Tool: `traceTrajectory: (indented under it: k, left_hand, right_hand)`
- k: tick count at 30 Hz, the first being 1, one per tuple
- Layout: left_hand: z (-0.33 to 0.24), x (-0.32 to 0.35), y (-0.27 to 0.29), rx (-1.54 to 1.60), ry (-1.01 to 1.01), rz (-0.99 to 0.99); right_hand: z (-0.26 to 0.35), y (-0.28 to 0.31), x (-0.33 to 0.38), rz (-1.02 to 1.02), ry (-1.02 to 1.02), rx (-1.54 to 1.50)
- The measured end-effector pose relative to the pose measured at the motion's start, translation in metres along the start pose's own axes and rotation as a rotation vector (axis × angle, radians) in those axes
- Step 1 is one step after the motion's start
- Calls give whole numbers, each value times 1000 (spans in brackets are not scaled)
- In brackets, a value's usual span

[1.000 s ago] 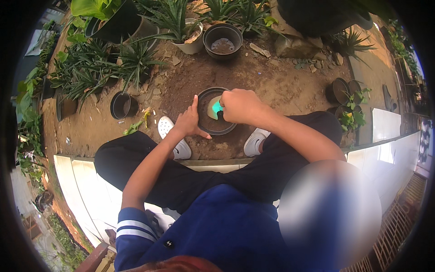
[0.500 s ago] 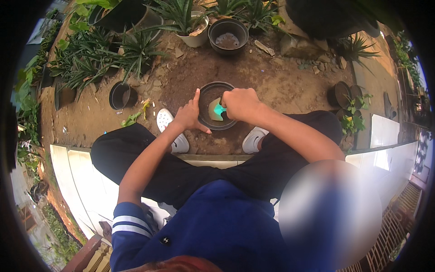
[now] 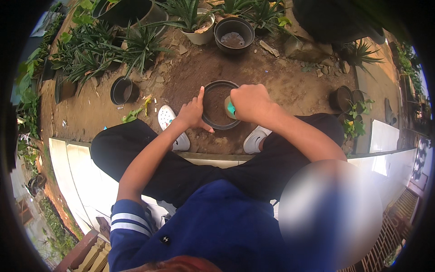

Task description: The person sits cross-legged on a tiled surface and uses a small green trowel to scoop soil into a black plastic pot. They repeatedly transfer soil from the ground into the pot, occasionally using their left hand to stabilize the pot or adjust the soil.

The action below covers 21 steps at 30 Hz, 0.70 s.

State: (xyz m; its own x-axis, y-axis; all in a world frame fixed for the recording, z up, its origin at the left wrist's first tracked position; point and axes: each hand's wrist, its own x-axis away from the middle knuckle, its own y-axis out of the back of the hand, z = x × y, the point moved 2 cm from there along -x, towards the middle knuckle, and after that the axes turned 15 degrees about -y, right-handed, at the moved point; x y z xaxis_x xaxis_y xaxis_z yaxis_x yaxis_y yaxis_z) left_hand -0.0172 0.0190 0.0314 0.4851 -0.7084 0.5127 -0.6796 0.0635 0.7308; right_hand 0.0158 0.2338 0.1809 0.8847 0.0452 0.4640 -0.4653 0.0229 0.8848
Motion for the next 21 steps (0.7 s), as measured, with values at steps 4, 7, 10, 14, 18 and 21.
traceTrajectory:
  k: [4,7,10,14,18,21]
  left_hand:
    - [1,-3,-1,-17,-11,-18]
    - [1,-4,1,-11,7,29]
    - [2,-5,-1,-22,12,22]
    - [3,-4,-6,-54,4,-19]
    - [3,-5,-4,-42,5,10]
    - [2,-6,-3,-29,-3,-1]
  right_hand:
    - [-4,-16,-10,46,2,52]
    - [5,-34,-9,-50,78,-53]
    - [11,-20,0,-77,136,-116]
    - [-5,-6,-4,-113,138,-112]
    - [2,-32,-7,-210,174,-7]
    - [27,-42,11,-133,295,39]
